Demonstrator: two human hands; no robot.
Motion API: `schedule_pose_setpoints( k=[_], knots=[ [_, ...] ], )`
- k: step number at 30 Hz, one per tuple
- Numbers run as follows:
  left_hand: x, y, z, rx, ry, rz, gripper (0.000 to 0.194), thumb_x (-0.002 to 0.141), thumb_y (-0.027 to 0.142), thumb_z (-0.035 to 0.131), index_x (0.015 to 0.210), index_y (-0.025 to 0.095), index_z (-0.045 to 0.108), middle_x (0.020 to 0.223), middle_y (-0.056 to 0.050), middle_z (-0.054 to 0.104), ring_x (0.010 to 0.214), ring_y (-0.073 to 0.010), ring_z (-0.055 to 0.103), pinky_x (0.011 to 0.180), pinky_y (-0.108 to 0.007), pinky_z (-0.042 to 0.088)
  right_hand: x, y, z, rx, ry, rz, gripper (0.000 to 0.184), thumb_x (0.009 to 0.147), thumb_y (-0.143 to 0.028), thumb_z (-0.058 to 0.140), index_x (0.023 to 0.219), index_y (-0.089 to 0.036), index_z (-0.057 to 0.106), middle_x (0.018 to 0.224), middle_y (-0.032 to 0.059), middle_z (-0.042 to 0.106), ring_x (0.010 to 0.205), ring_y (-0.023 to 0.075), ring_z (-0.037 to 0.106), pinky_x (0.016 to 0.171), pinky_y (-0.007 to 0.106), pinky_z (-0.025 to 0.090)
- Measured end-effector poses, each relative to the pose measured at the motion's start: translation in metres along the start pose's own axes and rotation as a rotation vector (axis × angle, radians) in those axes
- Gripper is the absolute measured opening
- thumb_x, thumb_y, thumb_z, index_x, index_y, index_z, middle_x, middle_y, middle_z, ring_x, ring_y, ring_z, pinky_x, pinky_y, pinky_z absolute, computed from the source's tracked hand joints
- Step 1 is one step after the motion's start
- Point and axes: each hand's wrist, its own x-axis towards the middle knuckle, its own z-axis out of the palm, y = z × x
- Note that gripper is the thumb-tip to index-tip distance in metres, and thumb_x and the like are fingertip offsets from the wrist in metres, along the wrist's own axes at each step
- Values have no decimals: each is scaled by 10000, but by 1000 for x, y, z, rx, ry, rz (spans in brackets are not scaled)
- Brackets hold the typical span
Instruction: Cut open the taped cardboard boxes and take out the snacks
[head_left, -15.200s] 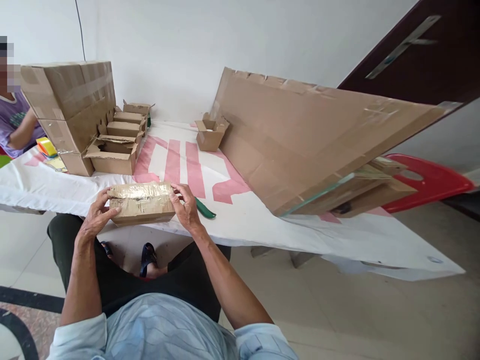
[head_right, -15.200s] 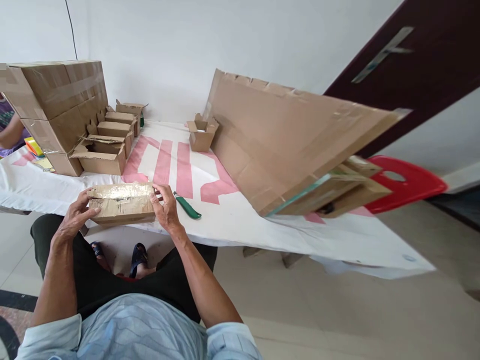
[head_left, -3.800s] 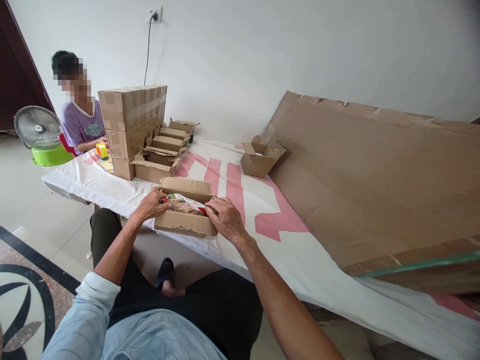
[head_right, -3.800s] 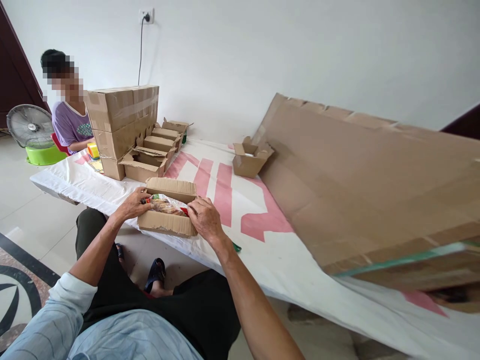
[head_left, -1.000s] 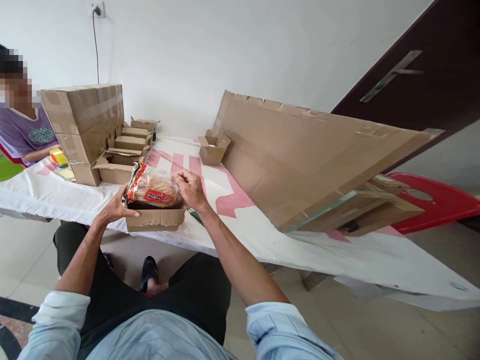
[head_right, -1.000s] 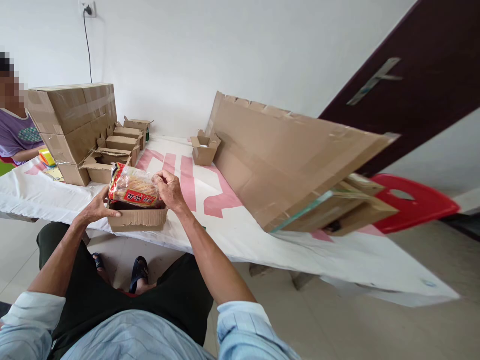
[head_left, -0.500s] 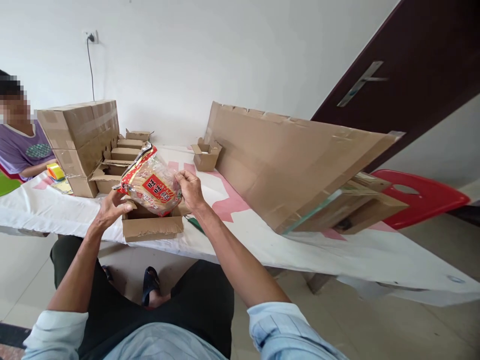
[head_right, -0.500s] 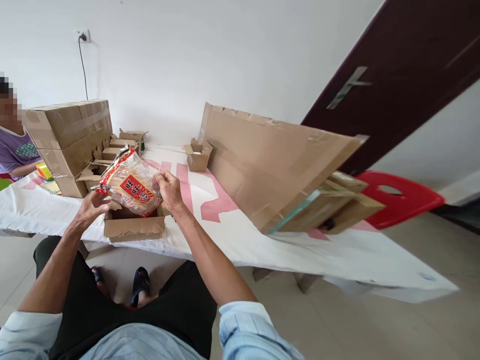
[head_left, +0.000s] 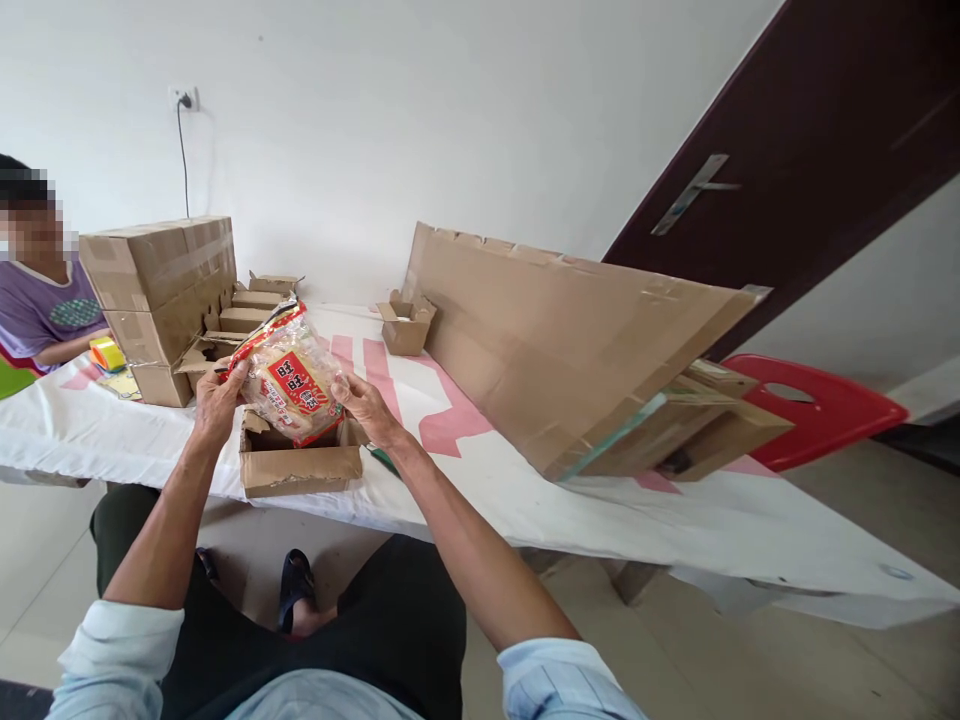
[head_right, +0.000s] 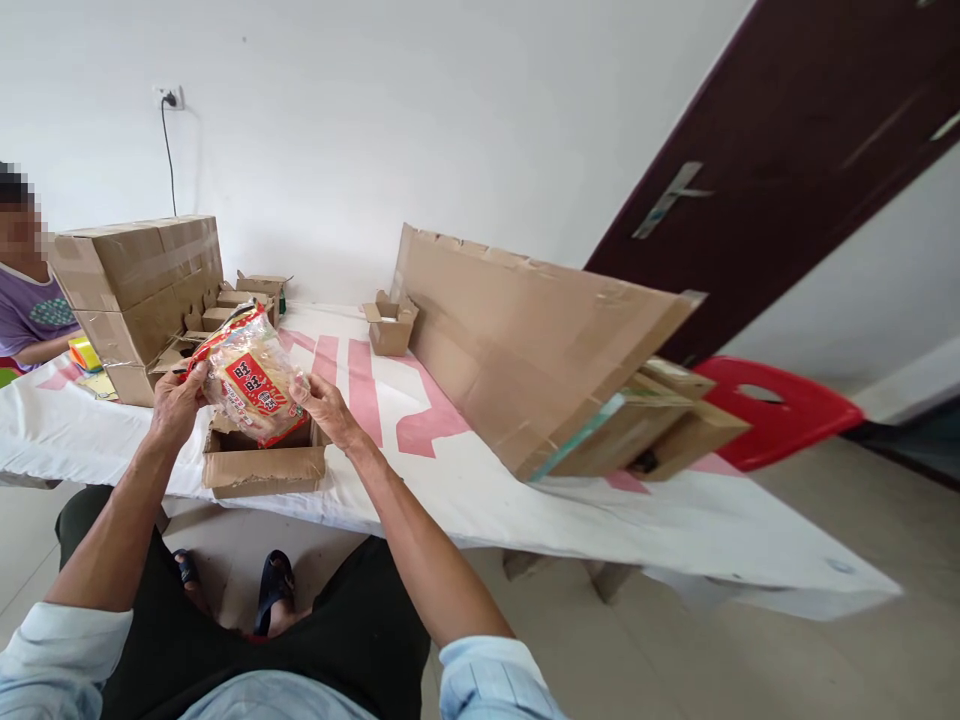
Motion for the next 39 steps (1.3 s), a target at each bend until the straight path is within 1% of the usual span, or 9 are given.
schedule_pose_setpoints(
  k=[2,6,13,18,22,28,33,36,39],
  knots=[
    [6,2,2,7,-17,-5,769,655,807,1043,1067,215,777,899,-38,816,697,-207,770,584,-311,641,-4,6,-2,2,-39,51,807,628,-983,970,894,-252,756,886,-1,746,908,233,677,848,370,591],
    [18,7,7,5,-19,-21,726,620,771,1074,967,216,758,854,-21,787,659,-178,718,568,-298,614,-8,16,-1,-5,46,34,774,608,-954,991,809,-243,759,813,-12,723,857,223,663,815,367,583],
    [39,14,24,-7,-67,51,576,616,588,1111,848,196,758,768,4,730,641,-132,619,583,-253,517,-16,22,3,101,-34,99,699,596,-742,1104,1025,-262,831,1093,28,875,1036,262,782,990,405,655],
    [49,17,31,9,-106,69,468,701,438,1091,798,211,694,726,22,683,630,-132,599,610,-256,489,-17,30,-1,35,-31,116,666,577,-667,1106,998,-263,783,1031,24,861,1019,276,799,965,427,675],
    [57,23,35,-11,-120,104,446,698,357,1084,792,217,671,722,28,681,620,-128,601,600,-252,499,-15,32,-4,-58,15,83,630,642,-720,1046,901,-272,687,896,-2,786,932,251,763,844,381,652],
    [68,42,48,-26,-99,228,457,688,311,1089,846,220,670,801,25,716,696,-133,641,654,-250,560,-17,19,7,14,-59,56,755,655,-740,1073,1160,-290,739,1105,39,846,991,266,790,789,376,678],
    [57,54,42,-4,-210,202,535,781,429,1077,1144,203,755,1039,-63,815,916,-215,784,785,-299,639,-17,12,19,157,32,33,755,653,-728,1087,1173,-296,753,1152,38,875,1078,276,823,960,418,719],
    [31,48,30,58,-345,77,725,778,598,1075,1311,211,773,1122,-99,855,969,-273,829,792,-341,674,-14,11,21,202,124,36,779,646,-751,1072,1181,-304,724,1145,29,872,1030,270,823,817,379,721],
    [6,31,22,99,-394,-19,745,776,780,1014,1201,203,808,1024,-77,856,846,-253,802,740,-341,673,-11,11,21,121,159,27,762,654,-755,1056,1150,-298,701,1135,29,861,987,250,804,698,326,685]
  ],
)
